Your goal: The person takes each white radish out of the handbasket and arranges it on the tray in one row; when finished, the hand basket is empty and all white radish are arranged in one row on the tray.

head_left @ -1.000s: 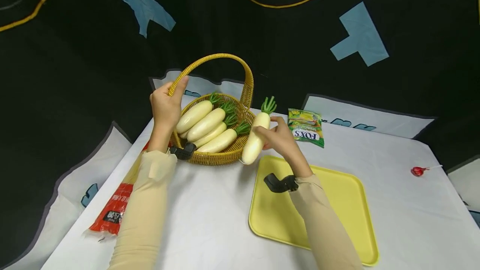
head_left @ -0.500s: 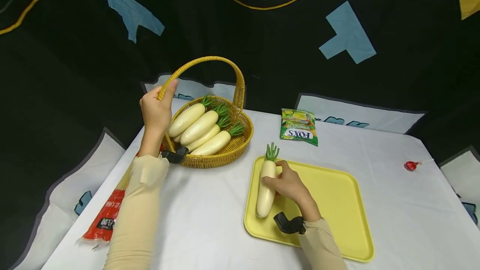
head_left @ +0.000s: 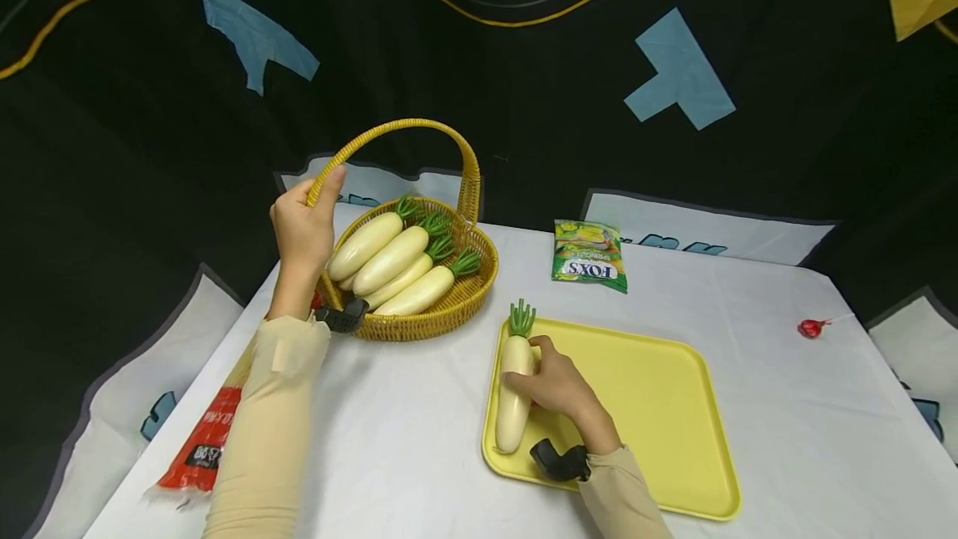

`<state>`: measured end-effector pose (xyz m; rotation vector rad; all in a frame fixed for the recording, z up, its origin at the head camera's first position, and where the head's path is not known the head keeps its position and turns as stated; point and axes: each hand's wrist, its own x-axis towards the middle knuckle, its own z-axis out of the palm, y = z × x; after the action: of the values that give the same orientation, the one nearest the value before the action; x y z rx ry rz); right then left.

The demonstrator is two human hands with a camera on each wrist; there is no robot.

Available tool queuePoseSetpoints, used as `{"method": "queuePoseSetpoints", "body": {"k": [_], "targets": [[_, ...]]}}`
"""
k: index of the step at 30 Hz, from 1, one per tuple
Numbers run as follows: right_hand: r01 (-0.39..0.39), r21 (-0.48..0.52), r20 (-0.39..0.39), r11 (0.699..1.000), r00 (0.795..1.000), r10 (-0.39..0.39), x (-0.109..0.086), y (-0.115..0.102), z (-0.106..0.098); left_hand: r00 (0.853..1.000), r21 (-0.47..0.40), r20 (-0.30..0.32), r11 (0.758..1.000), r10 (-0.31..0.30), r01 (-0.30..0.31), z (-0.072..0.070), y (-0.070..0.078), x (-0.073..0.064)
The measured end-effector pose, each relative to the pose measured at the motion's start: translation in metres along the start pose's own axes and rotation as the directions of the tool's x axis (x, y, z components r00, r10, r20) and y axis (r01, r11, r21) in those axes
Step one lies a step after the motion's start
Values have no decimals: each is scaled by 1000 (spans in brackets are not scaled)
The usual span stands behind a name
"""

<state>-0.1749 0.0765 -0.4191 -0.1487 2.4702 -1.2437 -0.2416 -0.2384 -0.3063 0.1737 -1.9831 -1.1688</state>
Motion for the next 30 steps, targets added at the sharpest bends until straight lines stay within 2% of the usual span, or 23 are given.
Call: {"method": "queuePoseSetpoints", "body": {"k": [10, 16, 21, 24, 26, 30], "targets": [[-5, -28, 68, 1000, 998, 7, -1, 2, -3, 1000, 9, -14, 1000, 2, -2, -1, 0, 0], [-14, -62, 58, 998, 998, 18, -2, 2, -7, 1000, 5, -10, 1000, 4, -4, 0, 0, 0], [-22, -148, 21, 989, 999, 26, 1, -2, -12, 1000, 6, -10, 1000, 9, -9, 1, -1, 0], [-12, -161, -21, 987, 1000, 9, 5, -8, -19, 1000, 7, -12, 1000, 15, -14, 1, -1, 0], [3, -147, -58, 989, 998, -12, 10, -15, -26, 1000, 6, -13, 1000, 17, -17, 0, -1, 0], [60, -55, -134, 997, 989, -67, 20, -39, -41, 1000, -5, -6, 1000, 13, -13, 1, -1, 0]]}}
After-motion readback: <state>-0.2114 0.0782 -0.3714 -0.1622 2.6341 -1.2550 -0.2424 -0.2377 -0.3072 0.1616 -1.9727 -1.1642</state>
